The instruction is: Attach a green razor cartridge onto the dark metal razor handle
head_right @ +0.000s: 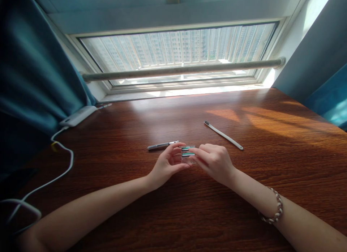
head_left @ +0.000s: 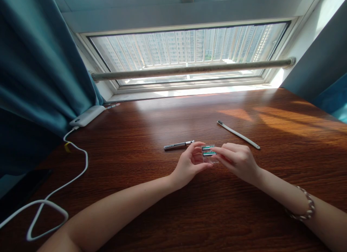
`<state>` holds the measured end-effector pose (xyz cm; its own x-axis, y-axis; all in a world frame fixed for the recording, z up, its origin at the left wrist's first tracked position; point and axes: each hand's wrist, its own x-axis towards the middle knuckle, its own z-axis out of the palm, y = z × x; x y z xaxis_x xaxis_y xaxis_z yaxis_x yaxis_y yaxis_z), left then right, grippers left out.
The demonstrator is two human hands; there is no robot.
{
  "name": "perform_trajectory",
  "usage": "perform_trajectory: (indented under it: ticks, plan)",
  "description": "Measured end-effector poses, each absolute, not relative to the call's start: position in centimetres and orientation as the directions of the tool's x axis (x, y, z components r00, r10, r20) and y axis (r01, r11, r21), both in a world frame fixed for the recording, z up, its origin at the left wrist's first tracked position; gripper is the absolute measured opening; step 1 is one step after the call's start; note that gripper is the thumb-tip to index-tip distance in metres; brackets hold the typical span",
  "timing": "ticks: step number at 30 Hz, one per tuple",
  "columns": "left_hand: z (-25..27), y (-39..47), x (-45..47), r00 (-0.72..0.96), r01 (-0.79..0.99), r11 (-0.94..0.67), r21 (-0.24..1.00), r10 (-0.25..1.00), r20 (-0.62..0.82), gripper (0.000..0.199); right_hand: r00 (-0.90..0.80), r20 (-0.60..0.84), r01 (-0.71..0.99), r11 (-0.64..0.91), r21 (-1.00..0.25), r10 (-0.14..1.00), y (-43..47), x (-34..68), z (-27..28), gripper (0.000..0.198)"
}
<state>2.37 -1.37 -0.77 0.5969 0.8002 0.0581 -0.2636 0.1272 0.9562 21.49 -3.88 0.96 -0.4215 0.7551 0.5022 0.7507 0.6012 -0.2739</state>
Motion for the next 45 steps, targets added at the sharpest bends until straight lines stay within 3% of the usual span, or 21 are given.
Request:
perform_trajectory:
  ticks: [6, 10, 14, 17, 22, 25, 30, 32, 37, 45]
  plan:
    - [-0.8, -1.3, 2.4, 0.602, -0.281, 0.129, 0.951, 0.795, 0.07, 0.053, -0.313, 0.474, 0.709, 0.535, -0.46, 0.823, -3.9, 21.1, 0.7, 0.016]
    - [-0.9, -1.3, 2.3, 0.609, -0.273, 0.128, 0.954, 0.79, 0.068, 0.054, -0.201, 0.38, 0.68, 0.408, -0.61, 0.903, -3.9, 20.7, 1.0, 0.016]
    - [-0.9, -1.3, 2.4, 0.613, -0.246, 0.116, 0.962, 0.788, 0.062, 0.055, -0.089, 0.193, 0.596, 0.207, -0.776, 0.977, -3.5, 20.5, 1.2, 0.032]
    - [-0.8, -1.4, 2.3, 0.612, -0.23, 0.111, 0.967, 0.789, 0.055, 0.055, -0.087, 0.151, 0.528, 0.174, -0.831, 0.985, -3.2, 20.5, 1.3, 0.043]
    - [-0.7, -1.2, 2.2, 0.595, -0.215, 0.125, 0.968, 0.803, 0.028, 0.056, -0.307, 0.259, 0.481, 0.384, -0.788, 0.916, -3.1, 20.5, 1.6, 0.071]
    - [-0.7, -1.0, 2.2, 0.603, -0.22, 0.152, 0.964, 0.798, 0.012, 0.058, -0.344, 0.316, 0.483, 0.456, -0.748, 0.884, -3.3, 20.5, 1.5, 0.062]
    - [-0.9, -1.0, 2.3, 0.551, -0.237, 0.176, 0.955, 0.834, -0.016, 0.076, -0.282, 0.336, 0.515, 0.438, -0.737, 0.898, -2.1, 21.0, 1.1, 0.059]
    - [-1.0, -1.0, 2.3, 0.532, -0.215, 0.158, 0.964, 0.847, -0.02, 0.067, -0.228, 0.347, 0.556, 0.414, -0.721, 0.91, -0.8, 21.6, 1.0, 0.059]
    - [-1.1, -1.1, 2.2, 0.534, -0.129, 0.09, 0.988, 0.845, -0.007, 0.025, -0.185, 0.301, 0.672, 0.344, -0.656, 0.935, 3.0, 23.2, -0.1, 0.06]
    - [-1.0, -1.3, 2.2, 0.544, -0.064, 0.052, 0.997, 0.839, -0.009, 0.02, -0.235, 0.261, 0.678, 0.35, -0.647, 0.936, 5.2, 23.7, -2.0, 0.068]
